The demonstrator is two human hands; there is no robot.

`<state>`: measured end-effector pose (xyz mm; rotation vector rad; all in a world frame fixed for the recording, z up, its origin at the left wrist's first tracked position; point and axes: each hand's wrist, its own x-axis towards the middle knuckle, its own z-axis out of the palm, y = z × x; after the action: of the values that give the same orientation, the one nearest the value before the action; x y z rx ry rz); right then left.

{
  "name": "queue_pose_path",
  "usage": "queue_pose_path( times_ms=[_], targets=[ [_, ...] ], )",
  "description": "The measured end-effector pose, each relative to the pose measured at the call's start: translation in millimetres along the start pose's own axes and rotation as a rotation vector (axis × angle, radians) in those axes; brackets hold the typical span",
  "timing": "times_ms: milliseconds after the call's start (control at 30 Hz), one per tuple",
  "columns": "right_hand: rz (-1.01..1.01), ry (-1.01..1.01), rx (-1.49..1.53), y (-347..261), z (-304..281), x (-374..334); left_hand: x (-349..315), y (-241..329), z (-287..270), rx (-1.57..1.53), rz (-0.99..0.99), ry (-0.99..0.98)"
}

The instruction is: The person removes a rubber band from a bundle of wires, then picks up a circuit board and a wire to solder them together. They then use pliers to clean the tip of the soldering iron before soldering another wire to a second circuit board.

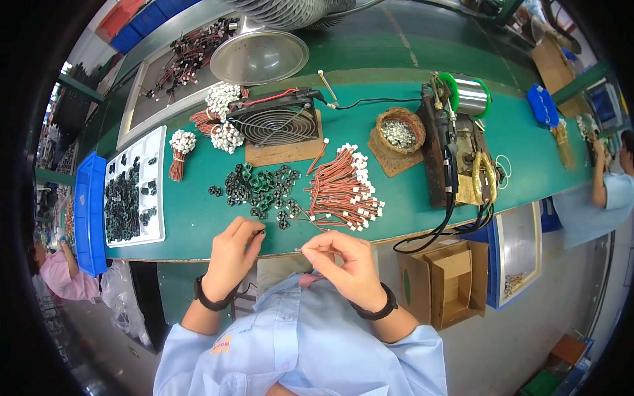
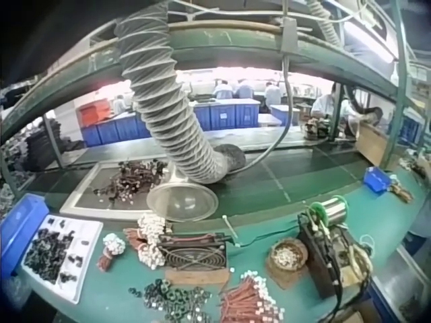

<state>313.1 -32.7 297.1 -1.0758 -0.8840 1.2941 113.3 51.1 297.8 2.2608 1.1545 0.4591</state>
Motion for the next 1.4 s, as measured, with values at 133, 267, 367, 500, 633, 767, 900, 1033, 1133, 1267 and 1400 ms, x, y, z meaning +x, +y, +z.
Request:
queue_pose_path(
  times_ms=[133, 267, 367, 500, 633, 767, 900, 1033, 1133, 1267, 1400],
  targets=[
    [-0.099, 0.006, -0.130, -6, 6, -2, -10, 15, -21, -0.532, -0.028, -0.110],
    [-0.201, -0.032, -0.225, -10, 13, -1, -11, 27, -26, -0.920, 0.016, -0.169],
    [-0.258, -0.013, -0.271, -13, 18, -2, -8, 30, -21, -1.129, 0.042, -0.183],
    [-0.293, -0.001, -0.301, -15, 25, -2, -8, 33, -15, -1.394, -0.011, -0.147],
    [-0.367, 0.005, -0.353, -19, 30, 3, -10, 35, -21, -1.132, -0.011, -0.019],
    [-0.500, -0.009, -0.491, -21, 33, 6, -14, 41, -30, -0.417, 0.175, 0.130],
    [-0.522, -0.014, -0.594, -23, 32, 5, -16, 45, -34, -0.186, 0.279, 0.170],
    [-0.518, -0.087, -0.707, -27, 29, 3, -15, 43, -39, -0.064, 0.384, 0.115],
    [-0.601, -0.171, -0.834, -31, 24, 4, -14, 40, -42, -0.061, 0.410, 0.022],
    [-0.566, -0.294, -0.789, -36, 16, 5, -11, 38, -45, -0.138, 0.435, -0.151],
    [-0.447, -0.385, -0.509, -35, 10, 6, -10, 37, -44, -0.396, 0.407, -0.255]
  ],
)
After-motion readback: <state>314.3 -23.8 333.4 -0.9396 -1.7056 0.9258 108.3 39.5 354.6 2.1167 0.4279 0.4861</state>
